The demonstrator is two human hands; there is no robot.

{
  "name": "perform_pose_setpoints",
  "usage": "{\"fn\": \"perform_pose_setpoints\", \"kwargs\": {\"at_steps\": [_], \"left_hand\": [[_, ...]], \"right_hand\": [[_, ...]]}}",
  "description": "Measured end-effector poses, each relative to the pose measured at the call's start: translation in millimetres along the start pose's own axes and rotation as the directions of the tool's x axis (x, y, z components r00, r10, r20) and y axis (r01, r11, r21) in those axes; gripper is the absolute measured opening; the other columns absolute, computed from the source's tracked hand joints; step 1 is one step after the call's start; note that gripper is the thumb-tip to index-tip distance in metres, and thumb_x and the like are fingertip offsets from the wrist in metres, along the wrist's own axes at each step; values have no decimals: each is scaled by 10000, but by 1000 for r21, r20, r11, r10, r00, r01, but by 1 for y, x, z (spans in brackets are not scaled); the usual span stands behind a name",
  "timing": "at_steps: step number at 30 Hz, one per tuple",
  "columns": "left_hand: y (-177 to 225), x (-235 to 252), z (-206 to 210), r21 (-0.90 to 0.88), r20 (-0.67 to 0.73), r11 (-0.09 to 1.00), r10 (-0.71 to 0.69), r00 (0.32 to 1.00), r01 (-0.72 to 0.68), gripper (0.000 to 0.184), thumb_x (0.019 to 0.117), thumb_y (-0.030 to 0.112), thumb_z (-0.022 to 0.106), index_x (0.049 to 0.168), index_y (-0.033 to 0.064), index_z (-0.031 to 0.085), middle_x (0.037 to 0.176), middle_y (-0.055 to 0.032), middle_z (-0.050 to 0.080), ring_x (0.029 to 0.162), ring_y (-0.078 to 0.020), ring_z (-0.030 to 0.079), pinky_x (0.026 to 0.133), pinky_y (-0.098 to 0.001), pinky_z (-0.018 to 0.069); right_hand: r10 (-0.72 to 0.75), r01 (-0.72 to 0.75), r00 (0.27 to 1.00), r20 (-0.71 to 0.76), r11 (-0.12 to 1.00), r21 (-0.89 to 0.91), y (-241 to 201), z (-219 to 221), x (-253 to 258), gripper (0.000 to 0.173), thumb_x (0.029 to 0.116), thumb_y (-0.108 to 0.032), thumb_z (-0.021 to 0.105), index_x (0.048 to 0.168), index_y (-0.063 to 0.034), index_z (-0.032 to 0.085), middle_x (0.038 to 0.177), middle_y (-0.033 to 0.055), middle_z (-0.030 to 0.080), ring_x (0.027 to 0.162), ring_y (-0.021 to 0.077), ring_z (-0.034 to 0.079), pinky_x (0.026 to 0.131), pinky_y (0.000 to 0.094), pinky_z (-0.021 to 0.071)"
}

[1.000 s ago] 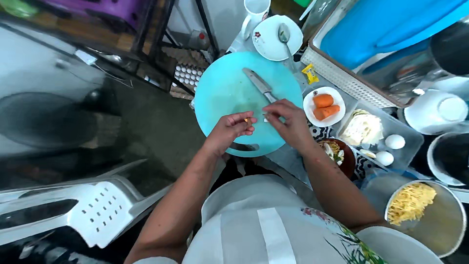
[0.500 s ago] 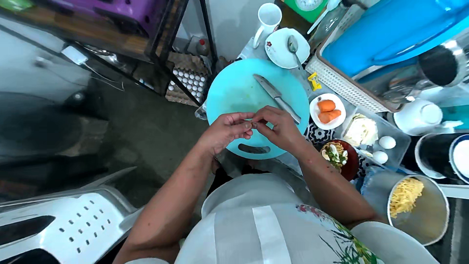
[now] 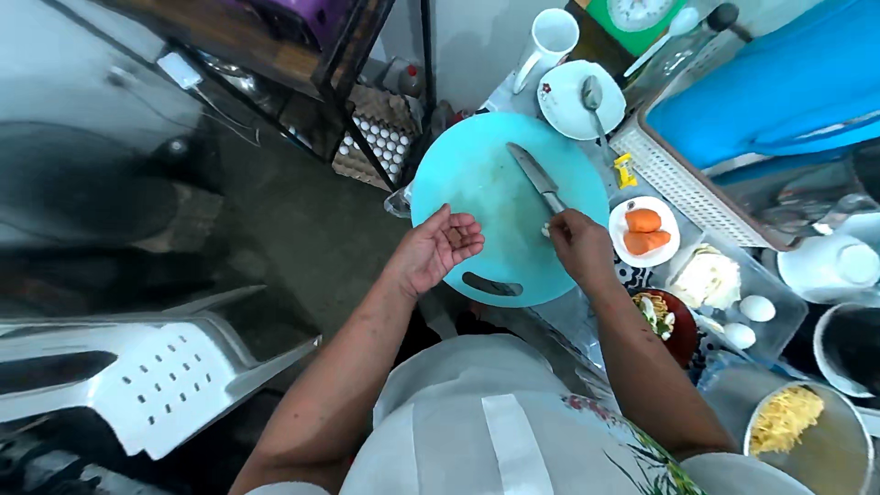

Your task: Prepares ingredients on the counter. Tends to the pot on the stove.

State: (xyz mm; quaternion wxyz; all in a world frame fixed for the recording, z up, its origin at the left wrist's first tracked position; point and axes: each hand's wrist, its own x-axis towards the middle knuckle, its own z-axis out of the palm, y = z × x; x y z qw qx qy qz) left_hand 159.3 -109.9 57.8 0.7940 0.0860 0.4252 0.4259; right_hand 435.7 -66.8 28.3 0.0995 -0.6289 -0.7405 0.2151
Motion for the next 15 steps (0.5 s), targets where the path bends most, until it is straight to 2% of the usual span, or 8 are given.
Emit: {"fn": "perform_pose_setpoints", "kwargs": {"at_steps": [1, 2, 4, 6, 8, 10, 12, 15], "left_hand": [[1, -1, -3, -22, -11, 1000, 4, 1000, -4, 520, 1125, 403, 254, 1021, 73, 642, 933, -77, 707, 851, -174, 721, 789, -305, 616], [2, -3, -7, -34, -12, 999, 5, 1000, -6, 504, 1126, 395, 255, 1013, 84, 635, 915, -70, 706, 828, -165, 719, 764, -294, 615], [10, -10, -19, -35, 12, 999, 10, 1000, -9, 468, 1131, 357, 242, 1119, 83, 621, 947, -67, 715, 812, -148, 719, 742, -273, 612], [24, -18, -35, -54, 58, 998, 33, 998, -30, 422, 1131, 272, 258, 1260, 53, 595, 1045, -104, 730, 862, -174, 734, 793, -292, 615], [43, -26, -56, -69, 78, 996, 63, 995, -58, 379, 1125, 178, 274, 1348, 22, 538, 1142, -137, 716, 971, -216, 736, 889, -336, 605], [64, -34, -83, -59, 50, 993, 104, 993, -101, 360, 1101, 88, 296, 1383, -9, 499, 1204, -149, 693, 1060, -238, 713, 961, -373, 578], [89, -47, -115, -67, -13, 988, 136, 991, -136, 353, 1089, 51, 316, 1399, -26, 468, 1223, -152, 687, 1081, -234, 707, 976, -378, 569], [127, -72, -174, -152, -142, 973, 153, 978, -174, 349, 1107, 110, 337, 1400, -27, 468, 1196, -166, 686, 1055, -257, 712, 944, -395, 581]], "right_hand": [[1, -1, 1000, -5, 1000, -20, 0, 2, 3, 229, 1018, -170, 623, 1152, 1, 696, 1056, 212, 717, 921, 414, 706, 782, 624, 556], [-4, 4, 1000, -10, 1000, -29, -2, 5, 7, 262, 1026, -192, 614, 1182, 4, 692, 1139, 230, 700, 1016, 444, 683, 842, 644, 540], [-14, 14, 1000, -28, 1000, -24, -13, 8, 16, 273, 1018, -133, 599, 1232, 22, 670, 1283, 259, 638, 1152, 482, 622, 927, 664, 503], [19, -19, 1000, -17, 1000, 4, -36, 7, 25, 328, 1031, -120, 571, 1325, 17, 619, 1281, 259, 647, 1146, 468, 639, 947, 658, 502], [1, 0, 1000, -15, 999, 38, -61, 11, 36, 345, 1042, -157, 565, 1342, 9, 611, 1268, 251, 655, 1109, 440, 662, 944, 633, 520], [-62, 62, 998, -16, 998, 22, -92, 16, 47, 335, 1042, -189, 562, 1297, 10, 648, 1258, 258, 657, 1068, 420, 683, 934, 603, 541], [-112, 112, 993, -34, 994, -3, -131, 20, 58, 328, 1039, -200, 560, 1271, 3, 671, 1249, 252, 665, 1043, 399, 693, 921, 573, 554], [-168, 169, 983, -78, 986, 6, -201, 30, 75, 302, 1034, -185, 577, 1241, 5, 688, 1250, 240, 670, 1044, 383, 692, 918, 543, 559]]}}
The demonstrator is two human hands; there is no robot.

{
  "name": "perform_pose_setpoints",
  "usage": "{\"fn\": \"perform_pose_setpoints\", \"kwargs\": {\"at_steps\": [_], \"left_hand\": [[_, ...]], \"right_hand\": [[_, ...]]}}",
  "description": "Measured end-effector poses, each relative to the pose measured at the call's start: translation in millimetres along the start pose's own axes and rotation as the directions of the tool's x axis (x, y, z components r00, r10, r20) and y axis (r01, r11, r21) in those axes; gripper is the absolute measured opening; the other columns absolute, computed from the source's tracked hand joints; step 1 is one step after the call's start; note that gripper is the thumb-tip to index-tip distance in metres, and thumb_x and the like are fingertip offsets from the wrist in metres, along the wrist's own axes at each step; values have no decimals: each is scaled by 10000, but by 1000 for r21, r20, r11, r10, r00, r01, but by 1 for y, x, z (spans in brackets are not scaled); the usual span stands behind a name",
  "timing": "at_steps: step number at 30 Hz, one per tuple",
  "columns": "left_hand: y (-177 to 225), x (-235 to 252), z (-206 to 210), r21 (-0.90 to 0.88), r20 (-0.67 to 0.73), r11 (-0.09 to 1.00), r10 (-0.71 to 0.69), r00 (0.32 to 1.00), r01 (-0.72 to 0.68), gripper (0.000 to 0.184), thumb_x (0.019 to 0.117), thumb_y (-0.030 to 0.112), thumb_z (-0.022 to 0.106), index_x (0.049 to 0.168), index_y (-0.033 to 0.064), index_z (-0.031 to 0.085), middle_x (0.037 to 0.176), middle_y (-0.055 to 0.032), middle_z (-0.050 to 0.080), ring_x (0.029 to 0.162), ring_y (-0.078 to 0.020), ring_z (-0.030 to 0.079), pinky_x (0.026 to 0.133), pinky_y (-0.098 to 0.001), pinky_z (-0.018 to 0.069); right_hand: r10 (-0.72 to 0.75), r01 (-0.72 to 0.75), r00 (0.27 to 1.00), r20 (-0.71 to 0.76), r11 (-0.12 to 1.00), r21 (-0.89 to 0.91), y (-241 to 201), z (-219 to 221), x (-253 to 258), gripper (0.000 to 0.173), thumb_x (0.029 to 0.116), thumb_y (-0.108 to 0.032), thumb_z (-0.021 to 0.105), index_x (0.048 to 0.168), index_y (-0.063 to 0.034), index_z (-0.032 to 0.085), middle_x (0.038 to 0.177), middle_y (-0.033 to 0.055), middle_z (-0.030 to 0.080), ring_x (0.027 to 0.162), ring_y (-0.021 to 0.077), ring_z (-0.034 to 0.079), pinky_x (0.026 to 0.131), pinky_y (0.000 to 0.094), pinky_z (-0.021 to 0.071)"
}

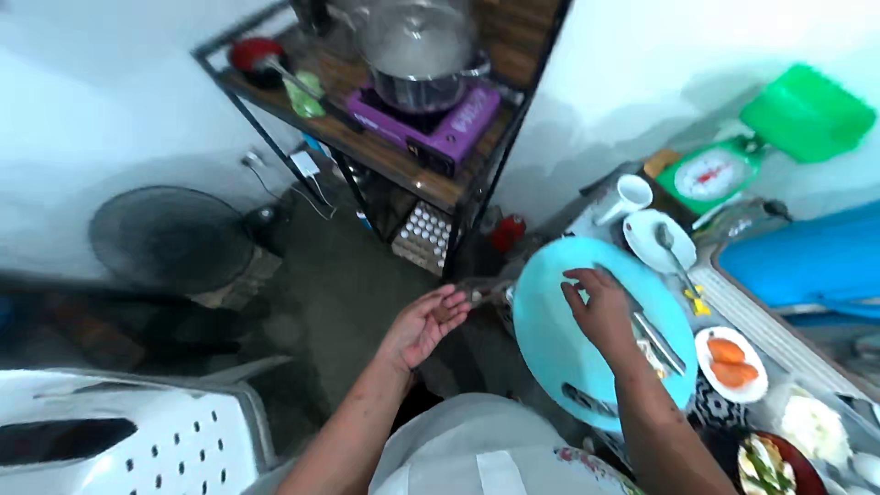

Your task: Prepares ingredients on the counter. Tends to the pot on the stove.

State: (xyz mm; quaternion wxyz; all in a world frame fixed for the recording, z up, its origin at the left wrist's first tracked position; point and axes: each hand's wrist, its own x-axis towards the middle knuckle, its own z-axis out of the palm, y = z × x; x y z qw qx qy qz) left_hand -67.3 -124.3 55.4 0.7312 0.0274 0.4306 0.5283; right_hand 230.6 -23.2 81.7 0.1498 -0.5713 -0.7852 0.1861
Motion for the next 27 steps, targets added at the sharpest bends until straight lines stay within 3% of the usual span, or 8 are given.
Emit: {"fn": "perform_pose_setpoints", "kwargs": {"at_steps": [6, 9, 12, 16, 18, 20, 24, 27], "left_hand": [[91, -26, -107, -44, -243, 991, 113, 963, -127, 334, 1086, 68, 325, 1351, 2, 518, 1138, -131, 699, 996, -237, 720, 894, -400, 592], [123, -25, -147, 9, -374, 986, 156, 914, -165, 313, 1069, 39, 355, 1305, 24, 561, 1032, -73, 684, 851, -162, 703, 779, -321, 602], [144, -17, -171, 158, -496, 976, 207, 843, -147, 287, 1058, 28, 377, 1239, 26, 600, 943, -36, 616, 733, -110, 611, 689, -256, 546], [162, 4, -196, 465, -545, 885, 308, 780, -24, 288, 1068, 47, 405, 1229, 18, 643, 955, -35, 609, 700, -77, 526, 665, -235, 468], [175, 15, -202, 453, -543, 891, 289, 788, -14, 293, 1055, 19, 402, 1242, 5, 627, 1003, -52, 629, 718, -80, 561, 686, -241, 500], [195, 21, -203, 366, -544, 929, 261, 798, -55, 268, 1052, -5, 407, 1246, -20, 591, 954, -59, 626, 723, -99, 613, 698, -258, 552], [241, 34, -196, 245, -484, 955, 270, 832, -168, 261, 1014, -62, 436, 1225, -25, 586, 998, -77, 660, 818, -143, 688, 777, -302, 610], [275, 48, -184, 235, -433, 947, 304, 848, -220, 237, 1016, -61, 465, 1208, -29, 601, 1047, -98, 709, 908, -173, 726, 829, -315, 621]], "right_hand": [[-203, 207, 976, -77, 976, 59, -112, 33, 70, 224, 1001, -128, 613, 1137, 8, 729, 1185, 209, 700, 1034, 336, 707, 915, 492, 580], [-272, 275, 961, -57, 959, 70, -156, 34, 115, 229, 1005, -144, 613, 1139, -1, 732, 1190, 193, 704, 1045, 316, 707, 936, 468, 579], [-362, 365, 931, -55, 928, 77, -195, 30, 163, 215, 1003, -143, 618, 1118, -8, 738, 1173, 170, 713, 1018, 279, 716, 920, 452, 589], [-461, 465, 879, -125, 885, 3, -236, 17, 247, 172, 981, -117, 663, 1098, -13, 735, 1140, 169, 703, 988, 298, 707, 879, 488, 589], [-440, 441, 882, -169, 897, -31, -248, 7, 302, 198, 990, -121, 645, 1121, 4, 726, 1148, 203, 696, 975, 340, 702, 881, 521, 576], [-340, 340, 929, -148, 940, -27, -264, -5, 360, 258, 1004, -160, 635, 1184, 8, 711, 1168, 227, 689, 1001, 376, 692, 916, 561, 545], [-139, 140, 990, 25, 984, -110, -287, -9, 462, 392, 962, -297, 719, 1241, -21, 698, 1150, 252, 695, 1096, 434, 661, 958, 631, 500], [-68, 109, 980, 185, 970, -216, -286, 4, 514, 383, 888, -394, 790, 1078, -65, 745, 1064, 218, 710, 1036, 417, 674, 892, 661, 517]]}}
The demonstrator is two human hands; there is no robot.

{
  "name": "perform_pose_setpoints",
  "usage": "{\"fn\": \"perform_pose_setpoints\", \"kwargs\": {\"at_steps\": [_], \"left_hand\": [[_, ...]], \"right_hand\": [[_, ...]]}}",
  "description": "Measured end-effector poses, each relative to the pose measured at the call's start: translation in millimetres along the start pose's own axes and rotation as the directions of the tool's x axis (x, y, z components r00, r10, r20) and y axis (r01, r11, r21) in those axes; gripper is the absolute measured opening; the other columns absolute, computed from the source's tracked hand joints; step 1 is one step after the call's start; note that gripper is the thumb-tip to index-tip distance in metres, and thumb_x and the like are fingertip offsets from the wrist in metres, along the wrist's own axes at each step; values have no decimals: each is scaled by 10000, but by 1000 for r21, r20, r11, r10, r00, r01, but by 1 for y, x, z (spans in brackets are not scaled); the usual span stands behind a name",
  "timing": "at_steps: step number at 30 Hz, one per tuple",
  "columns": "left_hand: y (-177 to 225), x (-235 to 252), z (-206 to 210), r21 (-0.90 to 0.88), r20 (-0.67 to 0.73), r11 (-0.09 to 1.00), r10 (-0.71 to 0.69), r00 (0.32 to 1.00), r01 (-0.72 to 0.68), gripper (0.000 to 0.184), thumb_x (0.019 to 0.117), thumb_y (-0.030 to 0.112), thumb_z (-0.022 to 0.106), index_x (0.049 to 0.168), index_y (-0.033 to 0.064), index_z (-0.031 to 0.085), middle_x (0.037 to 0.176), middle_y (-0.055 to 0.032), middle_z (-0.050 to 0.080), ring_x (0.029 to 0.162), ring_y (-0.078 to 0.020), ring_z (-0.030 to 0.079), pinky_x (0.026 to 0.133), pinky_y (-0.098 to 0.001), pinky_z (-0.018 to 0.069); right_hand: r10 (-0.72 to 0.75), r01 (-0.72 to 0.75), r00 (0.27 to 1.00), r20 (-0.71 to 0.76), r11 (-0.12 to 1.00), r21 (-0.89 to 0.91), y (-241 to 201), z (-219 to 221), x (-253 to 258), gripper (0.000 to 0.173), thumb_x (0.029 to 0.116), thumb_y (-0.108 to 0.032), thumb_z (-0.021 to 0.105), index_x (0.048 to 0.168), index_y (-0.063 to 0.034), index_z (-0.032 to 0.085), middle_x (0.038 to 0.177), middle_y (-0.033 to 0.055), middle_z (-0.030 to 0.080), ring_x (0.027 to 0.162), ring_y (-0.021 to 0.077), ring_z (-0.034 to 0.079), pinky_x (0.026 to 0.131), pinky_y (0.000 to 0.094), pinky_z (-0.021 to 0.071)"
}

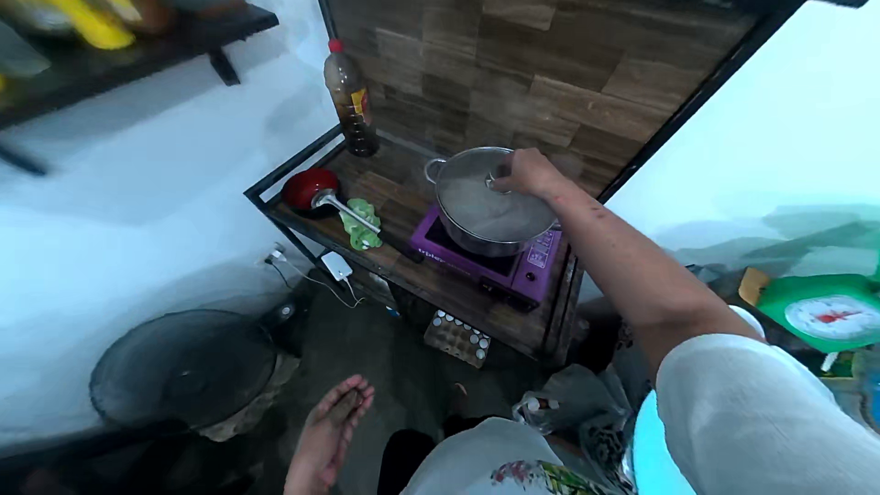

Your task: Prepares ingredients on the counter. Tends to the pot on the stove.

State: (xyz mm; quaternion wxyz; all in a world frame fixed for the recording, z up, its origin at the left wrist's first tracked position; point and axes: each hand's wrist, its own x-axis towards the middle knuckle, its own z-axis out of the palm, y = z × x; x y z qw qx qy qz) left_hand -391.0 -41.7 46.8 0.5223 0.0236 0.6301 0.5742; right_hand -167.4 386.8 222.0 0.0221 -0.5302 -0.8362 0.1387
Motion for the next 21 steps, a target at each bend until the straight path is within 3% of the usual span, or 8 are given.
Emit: {"fn": "perform_pose_setpoints", "kwargs": {"at_steps": [5, 9, 12, 15, 18, 21], "left_hand": [[40, 38, 27, -59, 128, 998, -16, 992, 24, 213, 1029, -53, 466, 1166, -29, 628, 1065, -123, 739, 968, -214, 742, 868, -336, 623], [82, 70, 45, -11, 267, 1000, -25, 963, 29, 214, 1028, -52, 464, 1169, -39, 624, 1063, -134, 732, 971, -228, 739, 877, -348, 622], [123, 86, 64, 72, 372, 997, 11, 928, -41, 205, 1030, -37, 475, 1181, -34, 613, 1075, -124, 723, 981, -216, 732, 887, -350, 617], [170, 92, 99, 211, 481, 955, 82, 873, -206, 192, 1019, -16, 536, 1194, -41, 610, 1096, -129, 711, 996, -218, 726, 908, -361, 612], [203, 98, 151, 308, 630, 847, 159, 760, -433, 193, 1009, 21, 594, 1194, -27, 626, 1117, -133, 703, 994, -215, 728, 914, -375, 616], [224, 107, 219, 362, 768, 588, 251, 589, -723, 223, 1008, 131, 647, 1194, 12, 676, 1106, -123, 718, 977, -197, 714, 902, -398, 593]], "right_hand": [[58, -51, 992, 109, 997, -63, -13, -7, 17, 376, 845, -349, 830, 1015, -25, 739, 1014, 227, 702, 980, 418, 677, 848, 657, 523], [91, -85, 993, 75, 993, -79, -15, -12, 14, 330, 852, -319, 806, 1020, -41, 746, 1017, 211, 707, 977, 406, 681, 842, 641, 531], [136, -135, 991, 18, 990, -41, -16, -34, 11, 335, 849, -306, 828, 1037, -40, 747, 1023, 218, 706, 990, 413, 672, 870, 652, 517], [162, -162, 985, -62, 987, 10, -9, -65, 11, 341, 839, -304, 834, 1039, -42, 750, 1022, 200, 721, 967, 392, 689, 882, 654, 524], [229, -226, 968, -106, 973, 36, -7, -98, 4, 335, 872, -304, 819, 1060, -38, 740, 999, 191, 719, 875, 354, 701, 834, 615, 552], [300, -296, 942, -148, 954, 45, -4, -120, -5, 387, 883, -347, 804, 1105, -39, 731, 1016, 183, 721, 851, 329, 711, 834, 595, 568]]}}
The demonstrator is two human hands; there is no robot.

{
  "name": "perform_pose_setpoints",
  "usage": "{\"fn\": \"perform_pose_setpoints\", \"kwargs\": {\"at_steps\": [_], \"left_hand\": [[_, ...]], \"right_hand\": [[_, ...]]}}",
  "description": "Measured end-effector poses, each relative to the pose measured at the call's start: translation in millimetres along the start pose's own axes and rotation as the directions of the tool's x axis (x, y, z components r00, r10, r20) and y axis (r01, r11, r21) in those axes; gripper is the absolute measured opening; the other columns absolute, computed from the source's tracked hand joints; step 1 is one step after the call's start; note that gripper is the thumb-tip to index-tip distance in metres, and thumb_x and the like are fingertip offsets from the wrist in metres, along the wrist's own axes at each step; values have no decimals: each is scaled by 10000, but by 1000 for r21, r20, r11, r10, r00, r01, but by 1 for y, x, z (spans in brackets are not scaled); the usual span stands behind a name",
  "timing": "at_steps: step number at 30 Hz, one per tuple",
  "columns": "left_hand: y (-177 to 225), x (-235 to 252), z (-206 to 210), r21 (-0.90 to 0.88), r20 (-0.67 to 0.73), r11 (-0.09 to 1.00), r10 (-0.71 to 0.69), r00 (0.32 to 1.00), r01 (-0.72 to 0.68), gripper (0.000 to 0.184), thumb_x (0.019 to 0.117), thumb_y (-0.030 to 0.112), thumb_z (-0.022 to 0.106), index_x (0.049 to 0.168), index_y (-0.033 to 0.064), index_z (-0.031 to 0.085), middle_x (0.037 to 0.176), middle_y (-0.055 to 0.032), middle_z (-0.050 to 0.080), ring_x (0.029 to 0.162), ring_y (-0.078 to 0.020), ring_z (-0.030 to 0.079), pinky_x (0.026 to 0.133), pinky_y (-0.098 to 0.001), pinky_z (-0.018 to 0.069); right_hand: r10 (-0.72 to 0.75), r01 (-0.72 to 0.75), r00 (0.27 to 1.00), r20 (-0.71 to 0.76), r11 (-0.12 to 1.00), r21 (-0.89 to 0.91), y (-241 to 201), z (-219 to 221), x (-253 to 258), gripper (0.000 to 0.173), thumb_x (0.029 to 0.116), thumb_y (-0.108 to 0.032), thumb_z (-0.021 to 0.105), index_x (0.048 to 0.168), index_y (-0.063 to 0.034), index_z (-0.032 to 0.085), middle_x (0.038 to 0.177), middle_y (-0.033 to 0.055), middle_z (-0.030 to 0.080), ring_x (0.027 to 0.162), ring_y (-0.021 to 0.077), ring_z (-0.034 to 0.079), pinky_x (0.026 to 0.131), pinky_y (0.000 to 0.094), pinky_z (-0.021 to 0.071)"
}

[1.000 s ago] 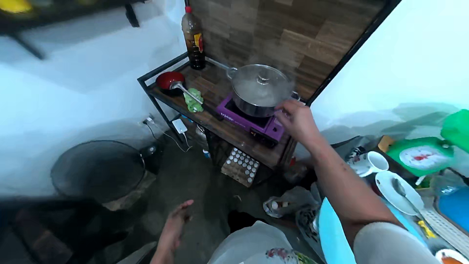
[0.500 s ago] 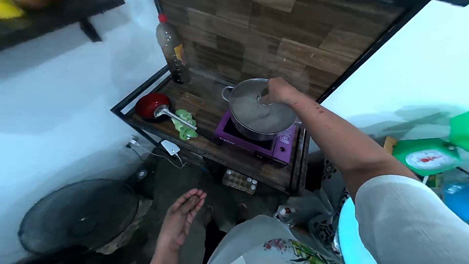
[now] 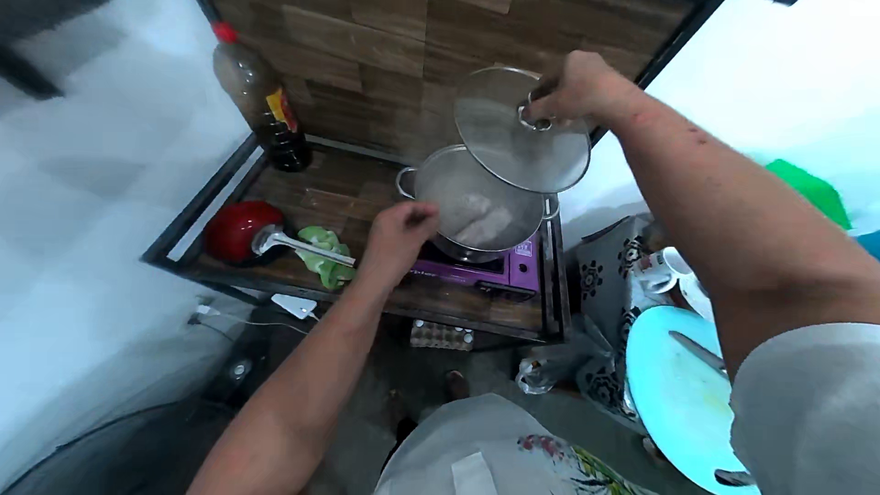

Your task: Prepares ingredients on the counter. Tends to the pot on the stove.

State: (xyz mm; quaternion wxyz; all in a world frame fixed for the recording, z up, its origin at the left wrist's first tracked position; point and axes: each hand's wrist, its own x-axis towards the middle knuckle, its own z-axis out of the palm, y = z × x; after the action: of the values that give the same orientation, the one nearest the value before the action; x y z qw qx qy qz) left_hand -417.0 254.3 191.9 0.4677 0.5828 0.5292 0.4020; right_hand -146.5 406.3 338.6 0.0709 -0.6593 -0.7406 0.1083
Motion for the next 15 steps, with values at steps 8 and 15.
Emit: {"fn": "perform_pose_setpoints", "kwargs": {"at_steps": [8, 15], "left_hand": [[-4, 16, -28, 471, -157, 830, 413, 897, -300, 310, 1036, 310, 586, 1233, 112, 720, 1510, -168, 512, 1379, -305, 514, 1114, -510, 445], [-152, -167, -119, 504, -496, 856, 179, 850, 114, 362, 1041, 244, 544, 1197, -55, 677, 1466, -325, 470, 1359, -442, 485, 1103, -534, 446]], "right_hand": [[33, -33, 999, 7, 998, -60, 3, 7, -11, 385, 857, -369, 810, 1059, -49, 738, 944, 166, 716, 775, 309, 697, 759, 571, 574], [-54, 64, 990, 129, 995, -75, -8, 59, -2, 383, 827, -383, 834, 973, -42, 739, 931, 173, 708, 871, 355, 688, 797, 618, 542]]}}
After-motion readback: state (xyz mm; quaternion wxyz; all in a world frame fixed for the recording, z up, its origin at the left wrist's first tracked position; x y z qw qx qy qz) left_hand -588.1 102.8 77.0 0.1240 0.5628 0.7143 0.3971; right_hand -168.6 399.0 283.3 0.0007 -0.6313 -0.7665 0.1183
